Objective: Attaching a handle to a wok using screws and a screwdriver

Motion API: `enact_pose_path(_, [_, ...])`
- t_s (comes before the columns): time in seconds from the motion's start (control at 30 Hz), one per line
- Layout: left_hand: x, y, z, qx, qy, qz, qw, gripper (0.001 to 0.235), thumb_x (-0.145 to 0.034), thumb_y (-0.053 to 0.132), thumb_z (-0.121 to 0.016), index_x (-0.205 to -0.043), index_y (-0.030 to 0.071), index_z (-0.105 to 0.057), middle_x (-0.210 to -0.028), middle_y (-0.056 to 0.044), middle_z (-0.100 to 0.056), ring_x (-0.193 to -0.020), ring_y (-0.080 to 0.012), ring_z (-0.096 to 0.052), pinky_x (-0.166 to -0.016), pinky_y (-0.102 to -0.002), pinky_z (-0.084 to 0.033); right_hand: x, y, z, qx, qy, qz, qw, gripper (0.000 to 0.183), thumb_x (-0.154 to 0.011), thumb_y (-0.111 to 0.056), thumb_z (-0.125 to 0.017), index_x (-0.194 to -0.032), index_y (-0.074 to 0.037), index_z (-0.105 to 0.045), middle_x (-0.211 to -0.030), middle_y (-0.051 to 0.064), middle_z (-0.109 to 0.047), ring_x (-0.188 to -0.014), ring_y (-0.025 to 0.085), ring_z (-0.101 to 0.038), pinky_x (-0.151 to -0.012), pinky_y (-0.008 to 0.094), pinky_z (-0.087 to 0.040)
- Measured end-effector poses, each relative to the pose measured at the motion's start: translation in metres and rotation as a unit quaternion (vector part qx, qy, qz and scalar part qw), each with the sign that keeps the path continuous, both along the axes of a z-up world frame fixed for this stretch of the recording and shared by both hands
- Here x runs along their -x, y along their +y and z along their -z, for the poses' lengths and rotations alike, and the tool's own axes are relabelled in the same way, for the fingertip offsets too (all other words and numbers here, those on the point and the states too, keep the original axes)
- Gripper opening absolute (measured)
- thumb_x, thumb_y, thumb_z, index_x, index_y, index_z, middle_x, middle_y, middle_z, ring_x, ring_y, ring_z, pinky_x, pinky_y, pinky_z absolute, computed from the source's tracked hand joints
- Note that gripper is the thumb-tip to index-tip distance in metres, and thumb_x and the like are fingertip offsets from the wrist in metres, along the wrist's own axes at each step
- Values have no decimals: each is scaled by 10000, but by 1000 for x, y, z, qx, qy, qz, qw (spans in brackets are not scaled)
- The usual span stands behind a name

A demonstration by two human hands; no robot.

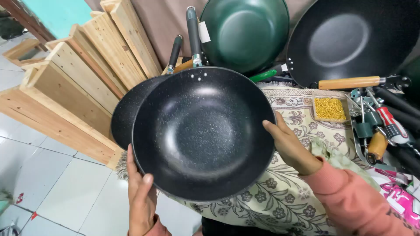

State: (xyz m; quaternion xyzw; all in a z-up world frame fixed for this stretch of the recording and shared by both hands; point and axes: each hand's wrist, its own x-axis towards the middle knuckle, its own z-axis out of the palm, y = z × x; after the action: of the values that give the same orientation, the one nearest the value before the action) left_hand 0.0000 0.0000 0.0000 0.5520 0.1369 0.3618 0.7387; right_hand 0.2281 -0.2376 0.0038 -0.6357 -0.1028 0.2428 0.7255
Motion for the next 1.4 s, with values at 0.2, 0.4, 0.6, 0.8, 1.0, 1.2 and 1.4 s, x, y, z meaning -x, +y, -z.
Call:
enact_pose_path(0.2, [-25, 37, -22, -51, 14, -112, 992, 885, -697, 66, -586, -1556, 48, -374, -1469, -95, -508, -1334, -204, -486, -1136, -292, -382, -19, 73, -12, 78, 12, -41, 996, 421, -1023, -313, -406, -1431, -213, -371, -1126, 118, -569, -811, 276, -657, -551, 430, -604])
enact_pose_path(0.4, [-35, 97, -15, -122, 32, -148, 981, 855, -701, 84, -465, -1552, 51, -390, -1468, -74, -506, -1340, -195, -463, -1128, -287, -385, -27, 126, -16, 57, -42, -68, 995, 572, -984, -282, -435, -1529, -178, -295, -1282, 105, -546, -897, 244, -709, -568, 410, -627])
enact_pose_path(0.6, [-46, 143, 18, -167, 29, -191, 967, 812, -781, 90, -531, -1579, 90, -382, -1546, -193, -445, -1434, -290, -422, -1179, -415, -374, -67, 171, 50, 109, -207, -51, 971, 551, -963, -340, -573, -1448, -109, -448, -1303, 351, -563, -1169, 505, -618, -846, 603, -583])
enact_pose_path(0.8, [-51, 135, 9, -169, 83, -189, 964, 824, -802, 91, -534, -1597, 59, -321, -1605, -254, -342, -1498, -368, -325, -1219, -441, -286, -74, 192, 75, 147, -223, -29, 963, 589, -925, -378, -574, -1444, -112, -491, -1368, 231, -496, -1327, 423, -500, -1137, 555, -402])
enact_pose_path(1.0, [-52, 143, 38, -129, 73, -193, 970, 808, -810, 78, -525, -1597, 107, -346, -1601, -243, -364, -1478, -337, -368, -1207, -433, -327, -77, 201, 95, 171, -205, -47, 963, 593, -954, -354, -535, -1486, -106, -455, -1390, 252, -490, -1339, 436, -512, -1152, 562, -389])
enact_pose_path(1.2, [-53, 164, 88, -99, 73, -192, 974, 858, -800, 82, -510, -1626, 129, -287, -1642, -203, -312, -1505, -312, -321, -1215, -412, -319, -73, 197, 72, 171, -237, -58, 955, 670, -966, -298, -513, -1577, -66, -364, -1547, 284, -411, -1462, 446, -386, -1219, 530, -298])
enact_pose_path(1.4, [-53, 141, 72, 17, 57, -187, 981, 887, -709, 28, -440, -1583, 125, -324, -1566, -94, -449, -1400, -233, -447, -1169, -305, -376, -76, 192, 56, 153, -182, -90, 967, 573, -996, -221, -420, -1566, -216, -367, -1606, 74, -421, -1481, 267, -386, -1179, 442, -334])
